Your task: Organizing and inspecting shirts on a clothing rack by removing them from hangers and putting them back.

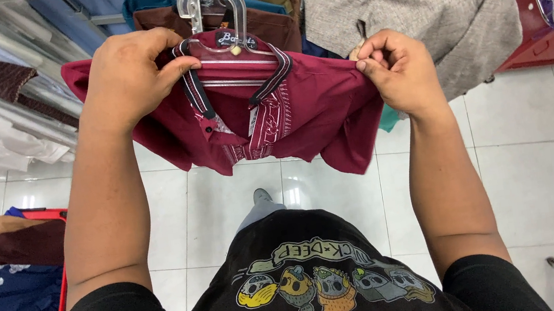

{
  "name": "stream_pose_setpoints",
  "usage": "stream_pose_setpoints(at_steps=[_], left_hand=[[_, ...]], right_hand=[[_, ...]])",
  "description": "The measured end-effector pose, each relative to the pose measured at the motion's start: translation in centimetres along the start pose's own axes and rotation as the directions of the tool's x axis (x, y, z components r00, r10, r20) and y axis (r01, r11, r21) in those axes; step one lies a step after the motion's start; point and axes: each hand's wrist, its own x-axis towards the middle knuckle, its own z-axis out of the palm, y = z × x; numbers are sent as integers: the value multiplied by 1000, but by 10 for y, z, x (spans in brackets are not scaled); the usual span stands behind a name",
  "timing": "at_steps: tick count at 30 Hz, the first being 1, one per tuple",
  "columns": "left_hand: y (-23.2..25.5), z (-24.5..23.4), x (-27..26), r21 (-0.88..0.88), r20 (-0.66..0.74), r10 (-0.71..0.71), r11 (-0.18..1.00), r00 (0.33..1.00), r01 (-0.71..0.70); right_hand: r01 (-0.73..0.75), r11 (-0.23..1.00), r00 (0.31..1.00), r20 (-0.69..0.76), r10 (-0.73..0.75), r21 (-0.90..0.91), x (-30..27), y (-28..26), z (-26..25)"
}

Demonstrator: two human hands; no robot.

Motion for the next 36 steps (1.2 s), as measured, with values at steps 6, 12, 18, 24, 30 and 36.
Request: stream_pose_setpoints(at_steps=[6,12,18,24,30,36], left_hand=[[11,2,18,-122,1,38,992,999,-37],[12,5,27,-160,7,12,987,1000,-10],[33,7,39,-22,232,-135,989,963,144],[41,32,40,-118,198,8,993,980,16],[-16,46,8,-242,484,-73,947,872,213],[-68,83,-2,-297,522,-77,917,850,265]], right_hand=[[186,980,979,-100,-178,72,-6,15,-21],[285,922,930,-157,-332,-261,-10,-9,-22],[476,701,860,115,-497,-532,-9,-57,11],[241,623,960,276,-41,-744,12,-59,67],[261,672,956,283,-79,-693,40,-19,106],[298,676,911,412,9,-674,90,-8,169]])
